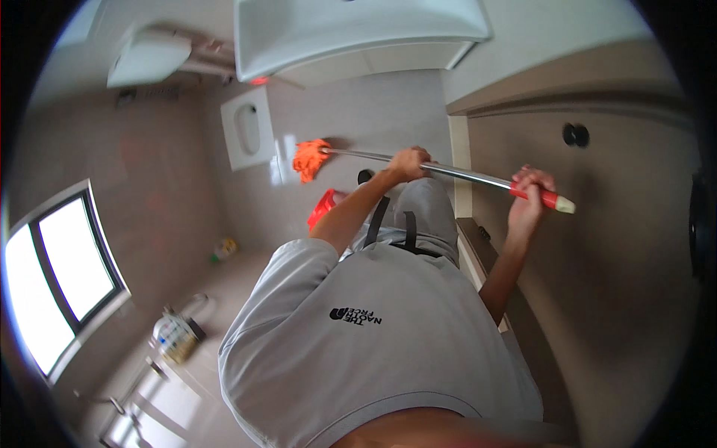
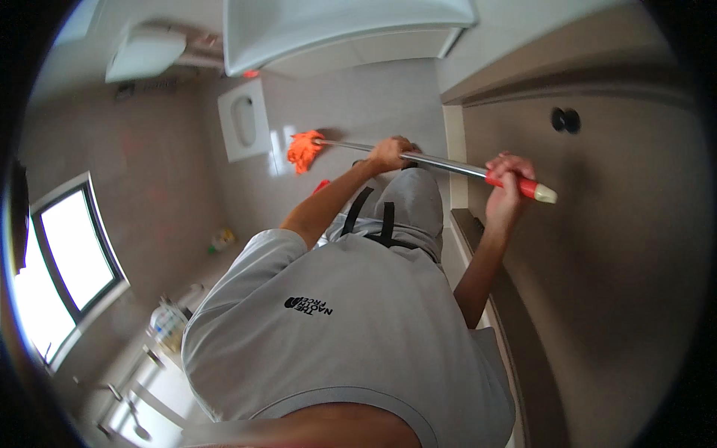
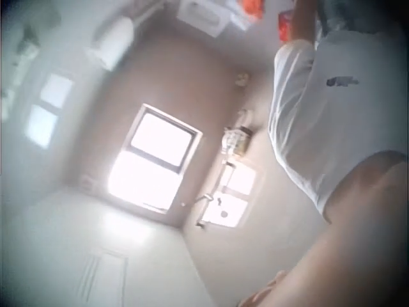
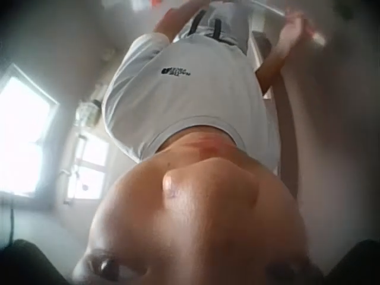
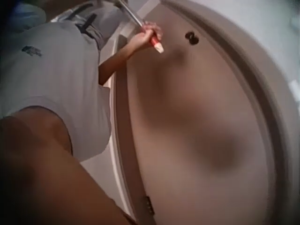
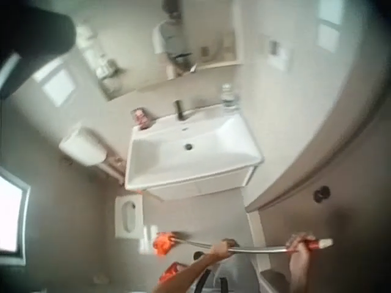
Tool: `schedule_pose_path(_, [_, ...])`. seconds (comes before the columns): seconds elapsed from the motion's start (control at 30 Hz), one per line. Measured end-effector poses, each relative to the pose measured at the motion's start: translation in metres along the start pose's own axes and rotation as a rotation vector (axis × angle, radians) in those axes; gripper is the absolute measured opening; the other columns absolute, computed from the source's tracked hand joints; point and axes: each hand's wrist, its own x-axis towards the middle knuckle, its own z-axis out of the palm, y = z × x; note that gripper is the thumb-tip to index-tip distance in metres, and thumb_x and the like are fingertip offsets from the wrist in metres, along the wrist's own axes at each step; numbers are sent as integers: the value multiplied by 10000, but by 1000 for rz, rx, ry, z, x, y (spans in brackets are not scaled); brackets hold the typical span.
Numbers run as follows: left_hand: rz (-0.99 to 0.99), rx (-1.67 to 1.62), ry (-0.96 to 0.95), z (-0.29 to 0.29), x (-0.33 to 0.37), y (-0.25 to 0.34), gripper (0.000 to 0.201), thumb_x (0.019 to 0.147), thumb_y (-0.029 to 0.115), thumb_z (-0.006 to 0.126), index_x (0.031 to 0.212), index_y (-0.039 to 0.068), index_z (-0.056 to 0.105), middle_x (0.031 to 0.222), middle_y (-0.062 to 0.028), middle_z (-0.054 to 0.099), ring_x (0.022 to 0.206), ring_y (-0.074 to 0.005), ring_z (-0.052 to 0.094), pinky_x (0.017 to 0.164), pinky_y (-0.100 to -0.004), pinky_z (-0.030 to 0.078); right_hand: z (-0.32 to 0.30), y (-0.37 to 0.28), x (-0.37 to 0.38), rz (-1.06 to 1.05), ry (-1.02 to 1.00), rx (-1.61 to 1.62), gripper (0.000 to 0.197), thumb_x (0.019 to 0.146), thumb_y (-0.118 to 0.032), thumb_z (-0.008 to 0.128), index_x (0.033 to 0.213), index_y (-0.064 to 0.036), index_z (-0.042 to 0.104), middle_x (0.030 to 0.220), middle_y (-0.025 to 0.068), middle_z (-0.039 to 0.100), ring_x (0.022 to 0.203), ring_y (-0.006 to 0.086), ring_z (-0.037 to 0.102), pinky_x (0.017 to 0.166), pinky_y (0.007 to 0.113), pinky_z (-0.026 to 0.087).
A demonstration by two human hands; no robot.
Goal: Mopping the bathroom floor around the sink and squat toilet.
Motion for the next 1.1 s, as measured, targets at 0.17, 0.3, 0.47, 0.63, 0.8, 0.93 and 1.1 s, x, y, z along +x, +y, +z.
schedule_pose_path(0.17, [265, 188, -458, 79, 89, 141, 333, 751, 307, 661, 1023, 136, 750, 889, -181, 709, 871, -377, 683, 811, -461, 552, -115, -82, -30, -302, 362, -116, 167, 757, -30, 509, 914, -47, 562, 790, 105, 589, 802, 233, 593, 911, 441, 462])
schedule_pose_path(0.3, [427, -21, -443, 125, 99, 195, 367, 719, 323, 681, 1018, 123, 751, 943, -169, 716, 921, -368, 680, 831, -457, 548, -131, -130, -47, -566, 737, -448, 228, 730, -75, 499, 937, 1, 557, 835, 146, 616, 881, 308, 617, 886, 446, 471])
schedule_pose_path(0.47, [482, -69, -406, 119, 91, 221, 364, 693, 253, 657, 1023, 140, 759, 925, -166, 716, 899, -361, 682, 825, -463, 547, -146, -135, -63, -739, 654, -665, 308, 744, -153, 467, 977, 22, 569, 897, 196, 646, 888, 328, 628, 876, 450, 477])
schedule_pose_path(0.63, [316, -43, -364, 81, 56, 157, 297, 717, 263, 659, 957, 119, 757, 904, -168, 720, 886, -362, 694, 823, -450, 554, -91, -99, -60, -671, 350, -678, 356, 781, -222, 419, 968, 30, 587, 887, 209, 653, 873, 326, 629, 858, 443, 484])
schedule_pose_path(0.8, [-94, -84, -226, 25, 4, 43, 255, 757, 215, 608, 926, 86, 748, 953, -190, 714, 928, -367, 690, 845, -455, 549, 2, -21, -38, -473, 100, -506, 369, 802, -266, 407, 894, 33, 604, 842, 209, 654, 807, 321, 631, 798, 430, 498])
schedule_pose_path(0.93, [-264, -150, -177, -46, -57, -46, 249, 778, 195, 594, 947, 90, 745, 969, -204, 707, 941, -375, 682, 871, -464, 538, 81, 64, -44, -237, -47, -430, 365, 808, -275, 412, 821, 33, 607, 840, 199, 659, 777, 307, 638, 787, 412, 500])
schedule_pose_path(1.1, [-500, -75, 335, -69, -181, -199, 152, 791, 181, 610, 851, 73, 698, 862, -226, 688, 864, -410, 675, 782, -508, 543, 216, 158, -87, 192, -588, -374, 422, 895, -329, 368, 906, 2, 629, 988, 195, 692, 937, 275, 645, 919, 417, 464])
